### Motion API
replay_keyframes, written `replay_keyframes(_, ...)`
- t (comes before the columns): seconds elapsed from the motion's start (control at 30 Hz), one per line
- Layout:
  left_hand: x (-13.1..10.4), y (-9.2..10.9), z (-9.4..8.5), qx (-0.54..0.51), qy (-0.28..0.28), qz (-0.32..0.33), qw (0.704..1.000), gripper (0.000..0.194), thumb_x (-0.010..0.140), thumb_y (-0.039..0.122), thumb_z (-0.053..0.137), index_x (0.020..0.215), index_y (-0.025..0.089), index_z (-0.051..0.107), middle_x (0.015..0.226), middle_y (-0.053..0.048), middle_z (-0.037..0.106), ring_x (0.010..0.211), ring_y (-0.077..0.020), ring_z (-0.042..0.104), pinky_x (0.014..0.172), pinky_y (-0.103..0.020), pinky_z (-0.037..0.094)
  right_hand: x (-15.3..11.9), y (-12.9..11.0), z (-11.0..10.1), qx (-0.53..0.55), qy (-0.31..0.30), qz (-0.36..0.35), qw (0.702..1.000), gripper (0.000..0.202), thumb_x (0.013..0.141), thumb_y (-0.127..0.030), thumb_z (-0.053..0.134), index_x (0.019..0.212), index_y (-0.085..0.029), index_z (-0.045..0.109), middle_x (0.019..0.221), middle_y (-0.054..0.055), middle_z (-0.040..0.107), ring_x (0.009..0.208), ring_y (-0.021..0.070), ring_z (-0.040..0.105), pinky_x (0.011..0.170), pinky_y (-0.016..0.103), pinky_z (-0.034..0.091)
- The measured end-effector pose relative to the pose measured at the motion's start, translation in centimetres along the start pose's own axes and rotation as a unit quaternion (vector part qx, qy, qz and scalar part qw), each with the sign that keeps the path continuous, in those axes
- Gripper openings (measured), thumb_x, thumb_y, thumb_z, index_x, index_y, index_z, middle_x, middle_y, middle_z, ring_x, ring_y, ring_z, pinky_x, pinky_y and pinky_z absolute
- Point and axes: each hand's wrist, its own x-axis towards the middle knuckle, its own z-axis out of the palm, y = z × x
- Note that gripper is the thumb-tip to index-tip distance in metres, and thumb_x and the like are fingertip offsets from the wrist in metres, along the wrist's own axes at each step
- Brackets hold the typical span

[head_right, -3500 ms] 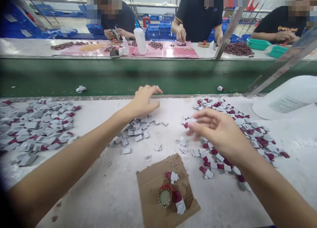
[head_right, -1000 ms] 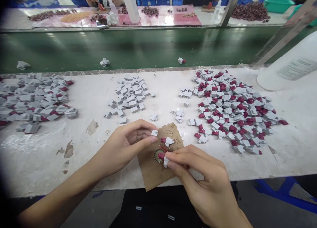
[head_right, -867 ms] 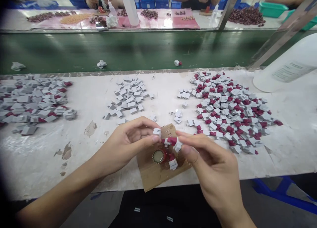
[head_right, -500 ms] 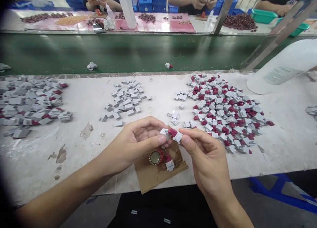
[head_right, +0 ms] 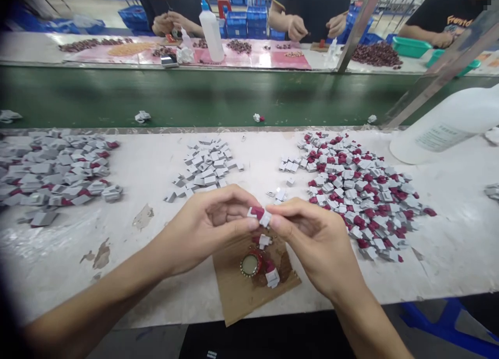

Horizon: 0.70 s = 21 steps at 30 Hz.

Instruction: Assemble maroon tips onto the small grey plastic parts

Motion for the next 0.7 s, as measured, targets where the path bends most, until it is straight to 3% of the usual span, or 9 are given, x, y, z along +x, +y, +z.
replay_keyframes(0.1, 2.6, 1.2, -3.4, 0.148, 0.055, 0.065, 0.985, 0.013, 0.096, 0.027, 0.083, 0.106, 0.020, 0.079, 0.108, -0.008, 0.084, 0.099, -0.0236, 0.079, 0.089, -0.038, 0.063, 5.9, -0.9, 0.5, -0.126, -0.051, 0.002, 0.991, 0.022, 0.100, -0.038, 0.084, 0.117, -0.028, 0.090, 0.107, 0.007, 0.088, 0.092, 0.0260, 0.083, 0.082, 0.041, 0.071)
replay_keyframes(0.17, 5.3, 1.8, -5.9, 0.215, 0.148, 0.077, 0.962, 0.012, 0.093, 0.025, 0.083, 0.103, 0.019, 0.078, 0.109, -0.009, 0.083, 0.097, -0.0235, 0.076, 0.084, -0.037, 0.060, 11.5, -1.1, 1.6, -0.237, -0.010, -0.037, 0.971, 0.029, 0.105, -0.030, 0.073, 0.131, -0.024, 0.085, 0.117, 0.010, 0.087, 0.094, 0.0272, 0.082, 0.085, 0.045, 0.069)
replay_keyframes(0.2, 6.8, 1.9, -7.1, 0.232, 0.205, 0.071, 0.948, 0.011, 0.092, 0.023, 0.084, 0.100, 0.018, 0.078, 0.107, -0.009, 0.083, 0.095, -0.0232, 0.075, 0.082, -0.035, 0.059, 14.6, -1.0, 2.4, -0.309, 0.014, -0.062, 0.949, 0.032, 0.106, -0.023, 0.068, 0.134, -0.022, 0.083, 0.124, 0.012, 0.084, 0.101, 0.0284, 0.081, 0.094, 0.047, 0.067)
replay_keyframes(0.3, 11.7, 1.7, -10.3, 0.240, 0.327, 0.020, 0.914, 0.011, 0.091, 0.016, 0.080, 0.100, 0.018, 0.075, 0.095, -0.007, 0.078, 0.087, -0.0221, 0.072, 0.076, -0.033, 0.056, 23.4, 0.0, 5.6, -0.358, 0.017, -0.072, 0.931, 0.039, 0.103, -0.014, 0.071, 0.141, -0.017, 0.078, 0.148, 0.019, 0.073, 0.135, 0.0369, 0.070, 0.121, 0.057, 0.052)
replay_keyframes(0.4, 16.0, 1.0, -12.6, 0.253, 0.358, 0.003, 0.899, 0.012, 0.090, 0.012, 0.076, 0.100, 0.018, 0.074, 0.090, -0.006, 0.075, 0.082, -0.0219, 0.071, 0.075, -0.033, 0.055, 29.2, 1.1, 8.0, -0.378, -0.017, -0.046, 0.925, 0.036, 0.106, -0.029, 0.078, 0.140, -0.020, 0.074, 0.153, 0.015, 0.069, 0.136, 0.0338, 0.069, 0.116, 0.058, 0.057)
replay_keyframes(0.47, 18.0, 0.5, -13.5, 0.267, 0.357, -0.001, 0.895, 0.013, 0.087, 0.011, 0.078, 0.095, 0.019, 0.073, 0.090, -0.006, 0.075, 0.083, -0.0224, 0.070, 0.079, -0.034, 0.056, 30.9, 1.4, 8.5, -0.378, -0.030, -0.021, 0.925, 0.035, 0.108, -0.036, 0.078, 0.138, -0.020, 0.073, 0.146, 0.011, 0.072, 0.126, 0.0295, 0.074, 0.106, 0.054, 0.063)
replay_keyframes(0.53, 19.5, 0.3, -13.9, 0.282, 0.349, -0.006, 0.894, 0.016, 0.083, 0.009, 0.083, 0.090, 0.020, 0.071, 0.090, -0.005, 0.076, 0.085, -0.0226, 0.071, 0.083, -0.034, 0.056, 31.0, 1.2, 8.0, -0.364, -0.031, -0.002, 0.931, 0.031, 0.106, -0.030, 0.080, 0.134, -0.016, 0.074, 0.132, 0.011, 0.078, 0.112, 0.0266, 0.078, 0.097, 0.048, 0.067)
replay_keyframes(0.63, 21.2, 0.2, -13.8, 0.305, 0.324, -0.015, 0.895, 0.023, 0.080, 0.008, 0.086, 0.083, 0.021, 0.068, 0.091, -0.005, 0.077, 0.090, -0.0225, 0.072, 0.088, -0.034, 0.056, 28.8, -0.1, 5.6, -0.321, -0.031, 0.005, 0.947, 0.031, 0.102, -0.014, 0.080, 0.133, -0.010, 0.075, 0.104, 0.012, 0.083, 0.088, 0.0232, 0.081, 0.083, 0.040, 0.069)
replay_keyframes(0.7, 22.2, 0.2, -13.5, 0.322, 0.309, -0.023, 0.894, 0.026, 0.081, 0.007, 0.087, 0.081, 0.022, 0.066, 0.091, -0.005, 0.078, 0.092, -0.0229, 0.073, 0.091, -0.034, 0.056, 26.0, -1.4, 3.5, -0.290, -0.036, -0.004, 0.956, 0.024, 0.104, -0.017, 0.079, 0.127, -0.012, 0.079, 0.093, 0.010, 0.084, 0.078, 0.0212, 0.079, 0.074, 0.037, 0.067)
